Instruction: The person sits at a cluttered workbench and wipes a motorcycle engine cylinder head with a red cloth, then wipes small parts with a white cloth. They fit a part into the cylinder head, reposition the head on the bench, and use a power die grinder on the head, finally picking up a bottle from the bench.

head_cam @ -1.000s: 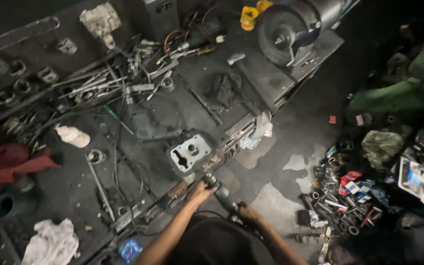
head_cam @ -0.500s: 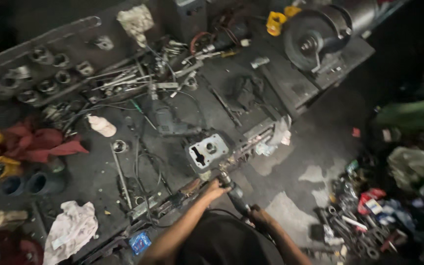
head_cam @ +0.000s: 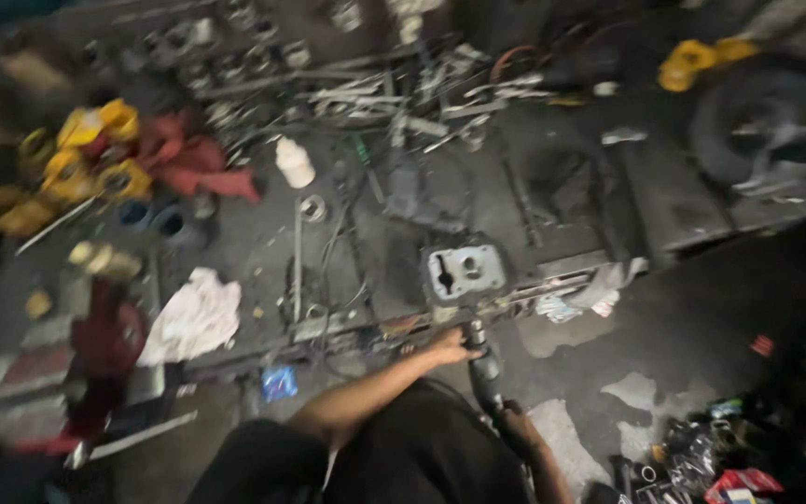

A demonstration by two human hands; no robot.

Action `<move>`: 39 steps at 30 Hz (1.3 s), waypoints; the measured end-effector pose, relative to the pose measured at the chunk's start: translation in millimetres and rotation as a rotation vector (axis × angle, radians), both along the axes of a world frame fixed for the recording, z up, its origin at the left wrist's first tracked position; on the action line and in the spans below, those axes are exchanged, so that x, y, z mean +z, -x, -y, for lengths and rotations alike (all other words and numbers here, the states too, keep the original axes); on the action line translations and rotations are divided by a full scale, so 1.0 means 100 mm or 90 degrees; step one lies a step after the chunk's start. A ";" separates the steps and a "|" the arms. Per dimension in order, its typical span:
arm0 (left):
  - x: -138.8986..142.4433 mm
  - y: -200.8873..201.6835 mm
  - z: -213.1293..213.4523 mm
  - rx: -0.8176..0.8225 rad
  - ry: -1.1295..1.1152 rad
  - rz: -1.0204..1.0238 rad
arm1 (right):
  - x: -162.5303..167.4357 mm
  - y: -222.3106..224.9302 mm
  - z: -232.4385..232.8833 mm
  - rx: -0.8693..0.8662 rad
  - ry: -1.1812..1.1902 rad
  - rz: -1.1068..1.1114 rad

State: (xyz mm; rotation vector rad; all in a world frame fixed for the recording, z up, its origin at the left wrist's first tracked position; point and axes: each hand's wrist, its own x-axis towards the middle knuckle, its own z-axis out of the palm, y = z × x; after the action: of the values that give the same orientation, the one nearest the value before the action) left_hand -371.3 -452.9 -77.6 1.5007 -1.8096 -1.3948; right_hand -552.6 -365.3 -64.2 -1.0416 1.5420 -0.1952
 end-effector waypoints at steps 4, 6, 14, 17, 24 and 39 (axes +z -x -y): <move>-0.07 -0.04 -0.02 0.022 -0.004 -0.062 | 0.05 -0.10 -0.01 -0.006 -0.011 0.011; -0.11 -0.06 -0.02 0.020 -0.001 -0.076 | 0.03 -0.12 -0.01 0.021 0.002 0.027; -0.18 -0.13 -0.04 0.015 -0.037 0.049 | -0.17 -0.15 0.02 0.153 0.071 -0.060; -0.23 -0.13 -0.07 0.022 0.013 -0.068 | -0.19 -0.17 0.01 0.126 0.049 -0.050; -0.33 -0.15 -0.08 0.018 -0.042 0.047 | -0.01 -0.26 -0.06 0.056 -0.061 -0.059; -0.52 -0.11 -0.06 0.032 -0.038 0.111 | -0.24 -0.16 -0.02 0.116 0.033 0.011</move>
State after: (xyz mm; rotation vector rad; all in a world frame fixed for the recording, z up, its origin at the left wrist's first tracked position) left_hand -360.3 -446.5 -129.2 1.7343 -1.8330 -1.3409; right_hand -536.3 -362.9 -88.4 -1.2118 1.4239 -0.1186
